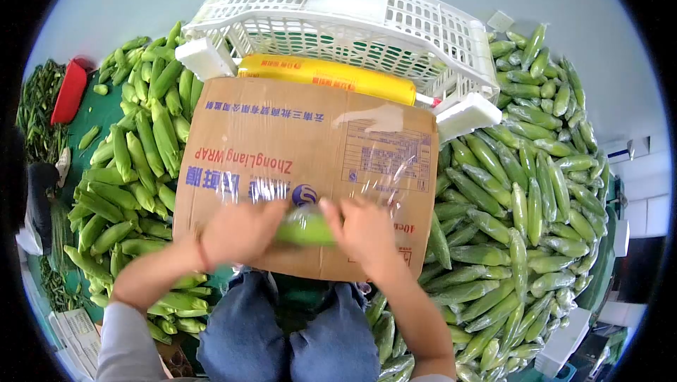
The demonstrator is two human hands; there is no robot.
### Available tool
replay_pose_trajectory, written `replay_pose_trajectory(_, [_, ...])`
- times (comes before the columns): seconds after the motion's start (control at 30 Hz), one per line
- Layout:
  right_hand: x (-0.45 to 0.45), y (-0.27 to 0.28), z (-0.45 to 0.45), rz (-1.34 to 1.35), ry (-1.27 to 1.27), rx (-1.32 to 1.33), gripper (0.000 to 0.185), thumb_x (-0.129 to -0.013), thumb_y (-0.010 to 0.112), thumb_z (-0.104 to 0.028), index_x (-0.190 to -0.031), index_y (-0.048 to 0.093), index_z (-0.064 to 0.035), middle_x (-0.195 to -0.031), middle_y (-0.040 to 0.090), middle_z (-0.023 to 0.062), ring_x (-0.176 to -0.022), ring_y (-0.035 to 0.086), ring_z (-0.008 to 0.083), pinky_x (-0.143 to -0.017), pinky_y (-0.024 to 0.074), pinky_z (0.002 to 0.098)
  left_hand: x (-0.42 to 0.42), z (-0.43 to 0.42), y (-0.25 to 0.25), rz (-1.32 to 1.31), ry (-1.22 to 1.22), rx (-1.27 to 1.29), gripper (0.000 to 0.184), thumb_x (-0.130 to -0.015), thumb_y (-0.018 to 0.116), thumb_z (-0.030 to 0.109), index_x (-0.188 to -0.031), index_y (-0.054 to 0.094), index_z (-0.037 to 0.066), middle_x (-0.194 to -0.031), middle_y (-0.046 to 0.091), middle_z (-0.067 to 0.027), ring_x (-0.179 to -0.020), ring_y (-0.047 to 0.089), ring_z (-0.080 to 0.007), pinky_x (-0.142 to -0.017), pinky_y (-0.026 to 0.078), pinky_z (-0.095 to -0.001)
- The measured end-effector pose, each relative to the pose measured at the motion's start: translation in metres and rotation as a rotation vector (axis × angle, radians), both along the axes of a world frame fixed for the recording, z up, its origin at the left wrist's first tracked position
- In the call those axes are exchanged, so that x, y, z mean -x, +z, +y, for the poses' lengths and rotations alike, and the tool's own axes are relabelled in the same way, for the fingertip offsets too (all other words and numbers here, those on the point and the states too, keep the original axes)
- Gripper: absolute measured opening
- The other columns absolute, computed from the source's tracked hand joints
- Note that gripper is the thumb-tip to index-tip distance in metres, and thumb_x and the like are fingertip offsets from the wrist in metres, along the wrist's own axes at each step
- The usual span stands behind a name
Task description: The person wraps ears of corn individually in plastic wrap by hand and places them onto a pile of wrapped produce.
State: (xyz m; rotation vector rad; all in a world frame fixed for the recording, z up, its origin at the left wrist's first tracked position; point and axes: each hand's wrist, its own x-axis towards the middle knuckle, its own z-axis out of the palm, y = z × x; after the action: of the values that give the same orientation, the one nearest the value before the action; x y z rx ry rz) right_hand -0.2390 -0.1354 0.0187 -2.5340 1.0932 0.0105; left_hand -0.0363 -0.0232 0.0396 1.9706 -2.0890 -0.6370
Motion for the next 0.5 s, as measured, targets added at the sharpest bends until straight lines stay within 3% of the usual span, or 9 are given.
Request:
replay_pose_trajectory(0.03, [0.0,0.009,0.01,0.025,-0.015,-0.099,0.031,-0.091,0.061,-0.037,-0.092,0.063,-0.0061,-0.084,0.065,0.0128,-0.071,0.065,0.0339,-0.058,0.0521,0.0423,0.007,0.03,-0.013,0.016,-0.035,0.154,0.05,-0.087,0.06,0.024,-0.129,0.048,-0.001,-0.113,0.06,-0.0315,-0.1,0.063,-0.0418,-0.081,0.053,-0.0514])
replay_pose_trajectory(0.1, [0.001,0.019,0.027,0.079,-0.038,-0.302,0.035,-0.093,0.057,-0.04,-0.101,0.061,-0.0063,-0.085,0.066,0.0161,-0.071,0.066,0.0362,-0.059,0.0522,0.0454,0.014,0.055,0.002,0.008,-0.077,0.09,0.066,-0.088,0.06,0.031,-0.139,0.039,-0.005,-0.141,0.04,-0.0322,-0.127,0.048,-0.0415,-0.104,0.04,-0.0516])
replay_pose_trajectory(0.13, [0.003,0.014,0.029,0.013,-0.048,-0.253,0.036,-0.092,0.059,-0.041,-0.106,0.059,-0.007,-0.091,0.066,0.0155,-0.078,0.066,0.0352,-0.064,0.0526,0.0456,0.014,0.053,-0.001,-0.004,-0.059,0.011,0.075,-0.088,0.061,0.034,-0.146,0.031,-0.003,-0.149,0.032,-0.0289,-0.141,0.031,-0.0377,-0.115,0.023,-0.051])
replay_pose_trajectory(0.2, [0.009,0.01,0.03,-0.118,-0.064,-0.148,0.042,-0.089,0.061,-0.042,-0.115,0.057,-0.0086,-0.104,0.066,0.0143,-0.091,0.066,0.0332,-0.073,0.0534,0.0461,0.005,0.024,-0.015,-0.128,-0.02,0.155,0.072,-0.089,0.059,0.038,-0.144,0.035,-0.003,-0.149,0.036,-0.0243,-0.14,0.033,-0.0372,-0.114,0.025,-0.0504])
replay_pose_trajectory(0.3, [-0.01,0.004,0.01,-0.397,0.378,0.421,0.049,-0.083,0.067,-0.041,-0.12,0.057,-0.01,-0.122,0.06,0.0099,-0.11,0.058,0.0301,-0.093,0.0474,0.0484,-0.034,-0.056,-0.04,-0.28,0.086,0.407,0.074,-0.087,0.062,0.034,-0.145,0.034,-0.003,-0.15,0.036,-0.0207,-0.141,0.032,-0.0344,-0.116,0.024,-0.0462])
replay_pose_trajectory(0.33, [-0.02,0.0,0.003,-0.276,0.41,0.433,0.061,-0.076,0.073,-0.041,-0.126,0.056,-0.011,-0.129,0.053,0.006,-0.118,0.049,0.0284,-0.106,0.0359,0.0513,-0.054,-0.087,-0.048,-0.287,0.012,0.401,0.075,-0.086,0.064,0.033,-0.144,0.034,-0.004,-0.149,0.036,-0.022,-0.14,0.033,-0.0345,-0.115,0.027,-0.0445])
replay_pose_trajectory(0.43, [-0.057,-0.008,-0.045,-0.275,0.429,0.57,0.059,-0.071,0.076,-0.041,-0.116,0.058,-0.0087,-0.114,0.059,0.0067,-0.107,0.056,0.0278,-0.095,0.0475,0.0461,-0.076,-0.139,-0.047,-0.26,-0.142,0.221,0.077,-0.082,0.069,0.03,-0.141,0.035,-0.007,-0.148,0.036,-0.0247,-0.136,0.038,-0.0358,-0.112,0.033,-0.041])
replay_pose_trajectory(0.5, [-0.074,-0.01,-0.057,-0.203,0.461,0.358,0.055,-0.069,0.077,-0.041,-0.109,0.059,-0.007,-0.105,0.062,0.0081,-0.095,0.061,0.0276,-0.081,0.0516,0.0431,-0.07,-0.146,-0.048,-0.231,-0.196,0.043,0.079,-0.08,0.071,0.029,-0.139,0.036,-0.009,-0.147,0.036,-0.0258,-0.134,0.04,-0.0368,-0.11,0.037,-0.04])
